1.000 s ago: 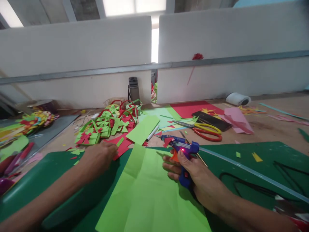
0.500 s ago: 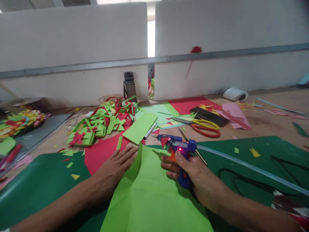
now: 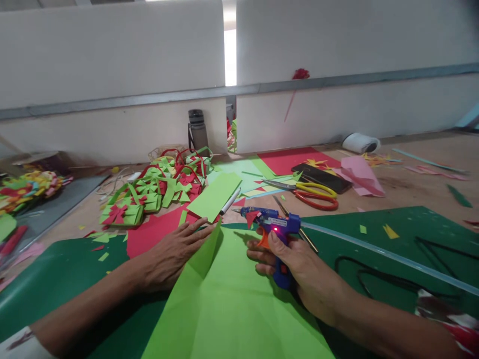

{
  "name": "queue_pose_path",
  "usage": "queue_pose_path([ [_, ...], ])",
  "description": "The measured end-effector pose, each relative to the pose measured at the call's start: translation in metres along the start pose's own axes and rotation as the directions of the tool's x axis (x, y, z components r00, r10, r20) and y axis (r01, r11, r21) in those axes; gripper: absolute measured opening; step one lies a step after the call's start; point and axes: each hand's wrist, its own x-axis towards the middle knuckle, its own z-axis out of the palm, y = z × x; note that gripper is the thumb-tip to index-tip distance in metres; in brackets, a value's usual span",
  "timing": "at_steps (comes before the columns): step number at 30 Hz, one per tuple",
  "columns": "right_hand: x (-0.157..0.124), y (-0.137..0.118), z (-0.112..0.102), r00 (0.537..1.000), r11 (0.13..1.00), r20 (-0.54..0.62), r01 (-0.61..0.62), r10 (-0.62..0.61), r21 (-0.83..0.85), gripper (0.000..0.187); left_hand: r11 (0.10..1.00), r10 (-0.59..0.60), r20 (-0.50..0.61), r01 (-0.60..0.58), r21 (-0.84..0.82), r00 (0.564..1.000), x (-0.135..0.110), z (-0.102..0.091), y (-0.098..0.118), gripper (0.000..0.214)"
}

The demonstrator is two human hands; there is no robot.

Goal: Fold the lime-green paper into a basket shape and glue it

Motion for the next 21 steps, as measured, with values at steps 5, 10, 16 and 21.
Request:
queue_pose_path([
  [5,0.0001,0.0019,-0.0029,1.0,1.0,0.016,-0.006,0.007,-0.022,0.042,0.999,0.044,0.047,-0.044,0.006,0.998,0.0007,-0.0013,0.0021,0.055],
  [10,0.001,0.0029,-0.0041,1.0,0.999,0.019,0.003,-0.002,-0.036,0.041,0.997,0.076,0.058,-0.077,0.011,0.995,0.0005,-0.0001,0.0034,0.057],
  [16,0.003,0.0038,-0.0051,1.0,0.999,0.013,0.005,-0.004,-0.051,0.043,0.995,0.097,0.055,-0.099,0.029,0.994,0.0042,-0.0027,0.0086,0.057],
  [21,0.0025,0.0047,-0.0056,1.0,0.999,0.016,0.006,-0.006,-0.045,0.045,0.994,0.105,0.034,-0.106,0.032,0.994,0.0038,-0.0033,0.0087,0.057],
])
